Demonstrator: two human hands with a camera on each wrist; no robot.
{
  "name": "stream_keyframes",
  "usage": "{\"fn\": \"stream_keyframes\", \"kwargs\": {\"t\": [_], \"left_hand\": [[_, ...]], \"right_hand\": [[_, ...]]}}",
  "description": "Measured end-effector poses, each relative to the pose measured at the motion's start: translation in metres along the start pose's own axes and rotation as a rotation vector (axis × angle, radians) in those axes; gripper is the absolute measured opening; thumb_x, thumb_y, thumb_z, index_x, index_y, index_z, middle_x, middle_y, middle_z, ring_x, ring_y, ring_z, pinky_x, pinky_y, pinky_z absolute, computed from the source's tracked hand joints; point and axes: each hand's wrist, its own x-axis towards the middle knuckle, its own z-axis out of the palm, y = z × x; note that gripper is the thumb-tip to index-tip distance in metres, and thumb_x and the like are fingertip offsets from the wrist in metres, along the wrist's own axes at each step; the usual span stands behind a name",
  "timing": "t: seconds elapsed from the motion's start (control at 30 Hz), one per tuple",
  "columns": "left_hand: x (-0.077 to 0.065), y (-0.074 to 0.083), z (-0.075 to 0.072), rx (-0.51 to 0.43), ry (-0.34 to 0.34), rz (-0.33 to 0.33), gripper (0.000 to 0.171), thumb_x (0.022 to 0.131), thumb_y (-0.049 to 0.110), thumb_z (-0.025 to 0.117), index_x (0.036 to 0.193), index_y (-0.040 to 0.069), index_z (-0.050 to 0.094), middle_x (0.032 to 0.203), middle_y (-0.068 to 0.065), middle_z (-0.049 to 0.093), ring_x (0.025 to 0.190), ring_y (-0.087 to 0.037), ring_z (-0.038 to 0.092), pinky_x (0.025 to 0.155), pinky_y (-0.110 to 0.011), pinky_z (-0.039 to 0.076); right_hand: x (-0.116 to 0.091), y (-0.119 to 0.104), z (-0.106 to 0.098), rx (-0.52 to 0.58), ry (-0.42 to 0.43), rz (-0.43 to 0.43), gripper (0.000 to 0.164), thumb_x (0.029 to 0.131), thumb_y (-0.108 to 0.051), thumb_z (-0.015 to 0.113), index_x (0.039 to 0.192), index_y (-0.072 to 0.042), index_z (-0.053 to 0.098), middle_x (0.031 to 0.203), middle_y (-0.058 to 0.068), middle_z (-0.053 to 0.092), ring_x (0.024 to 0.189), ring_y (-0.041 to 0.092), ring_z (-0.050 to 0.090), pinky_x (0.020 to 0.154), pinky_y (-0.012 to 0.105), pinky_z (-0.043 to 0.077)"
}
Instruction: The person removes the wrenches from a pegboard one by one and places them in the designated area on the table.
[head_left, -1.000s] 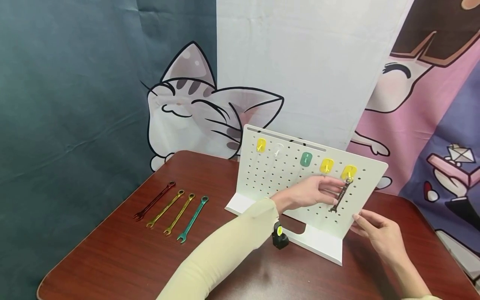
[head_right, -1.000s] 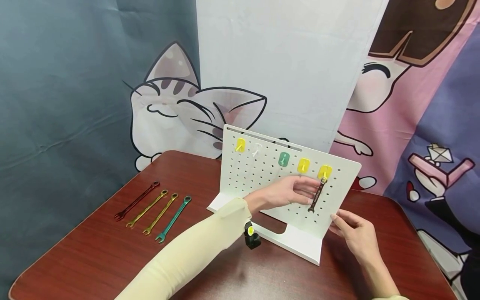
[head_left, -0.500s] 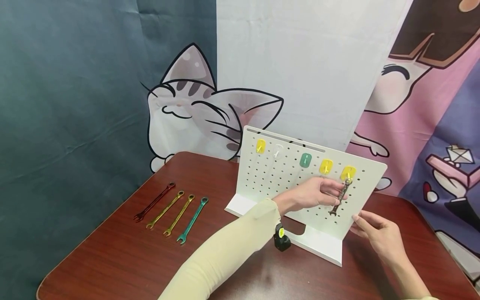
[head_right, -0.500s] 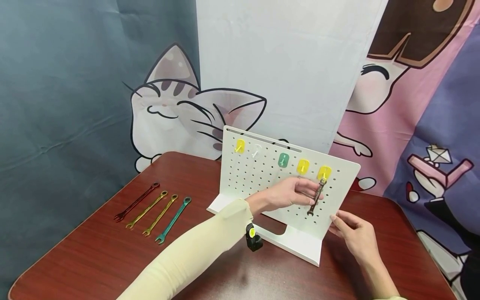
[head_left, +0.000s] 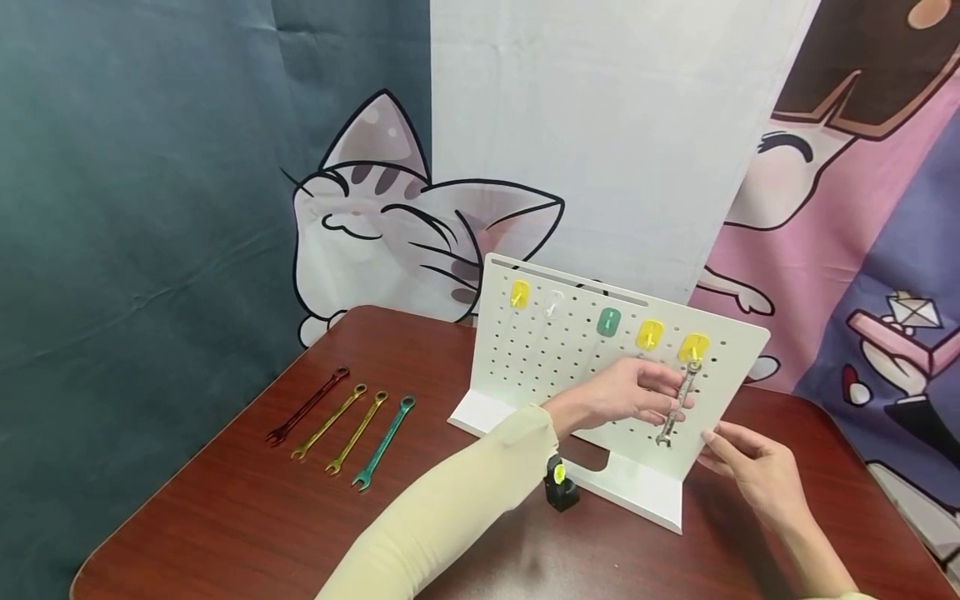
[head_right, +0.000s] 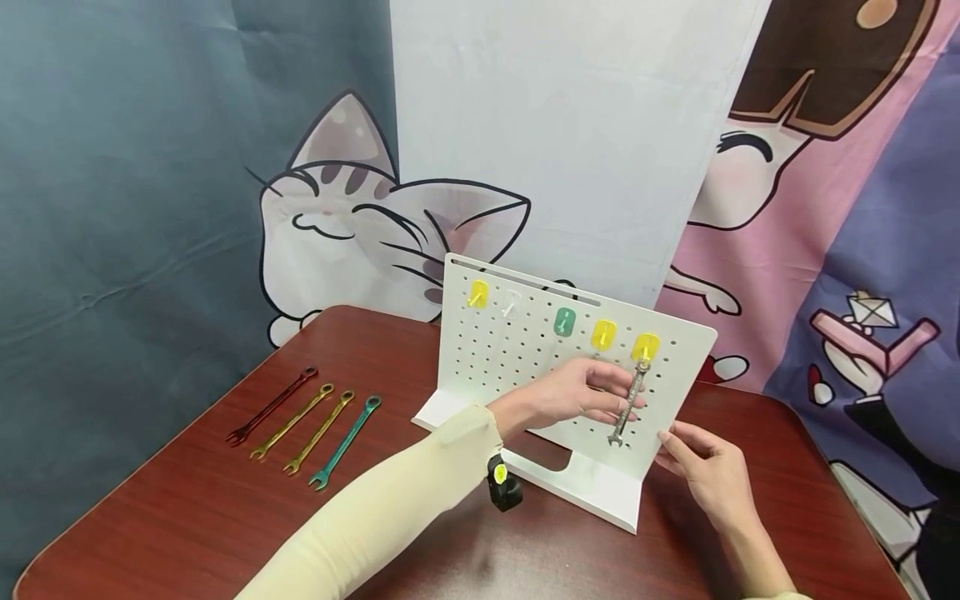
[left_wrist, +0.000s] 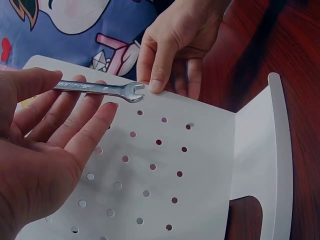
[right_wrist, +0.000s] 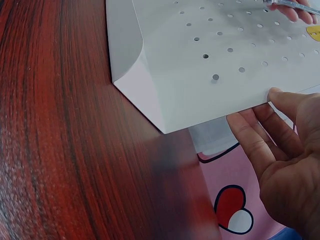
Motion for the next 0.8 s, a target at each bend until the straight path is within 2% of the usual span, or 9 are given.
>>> {"fn": "stream_keyframes", "kwargs": {"t": [0.07,0.23,0.5,0.8], "left_hand": [[-0.001,0.0,0.001,-0.016,0.016,-0.001,0.039,0.101,0.001,0.068,0.14,-0.002,0.064,0.126,-0.017,0.076,0.107,-0.028,0.079,0.085,-0.031,0.065],[-0.002,-0.001,0.004,-0.017,0.058,0.004,0.039,0.1,0.002,0.07,0.138,-0.002,0.064,0.119,-0.015,0.079,0.099,-0.026,0.08,0.077,-0.034,0.067],[-0.002,0.0,0.01,-0.034,0.098,0.0,0.03,0.096,0.0,0.075,0.125,-0.002,0.069,0.093,-0.004,0.078,0.091,-0.028,0.081,0.068,-0.033,0.067],[-0.003,0.004,0.011,-0.049,0.098,-0.011,0.022,0.098,-0.002,0.07,0.12,-0.003,0.069,0.107,-0.017,0.08,0.099,-0.039,0.079,0.069,-0.038,0.067]], "right_hand": [[0.0,-0.001,0.001,0.001,0.001,0.006,0.024,0.099,-0.002,0.072,0.104,-0.024,0.08,0.096,-0.015,0.079,0.078,0.008,0.08,0.07,0.025,0.065],[0.001,-0.002,0.001,-0.003,0.007,0.019,0.024,0.098,-0.003,0.073,0.104,-0.025,0.08,0.095,-0.016,0.079,0.078,0.008,0.08,0.07,0.025,0.064],[0.0,-0.001,0.001,0.0,0.004,0.019,0.022,0.099,-0.003,0.073,0.105,-0.022,0.08,0.096,-0.015,0.079,0.079,0.008,0.08,0.07,0.025,0.064],[0.0,-0.001,0.002,0.023,0.0,-0.005,0.024,0.098,-0.001,0.072,0.104,-0.022,0.081,0.096,-0.014,0.079,0.079,0.008,0.079,0.07,0.025,0.065]]}}
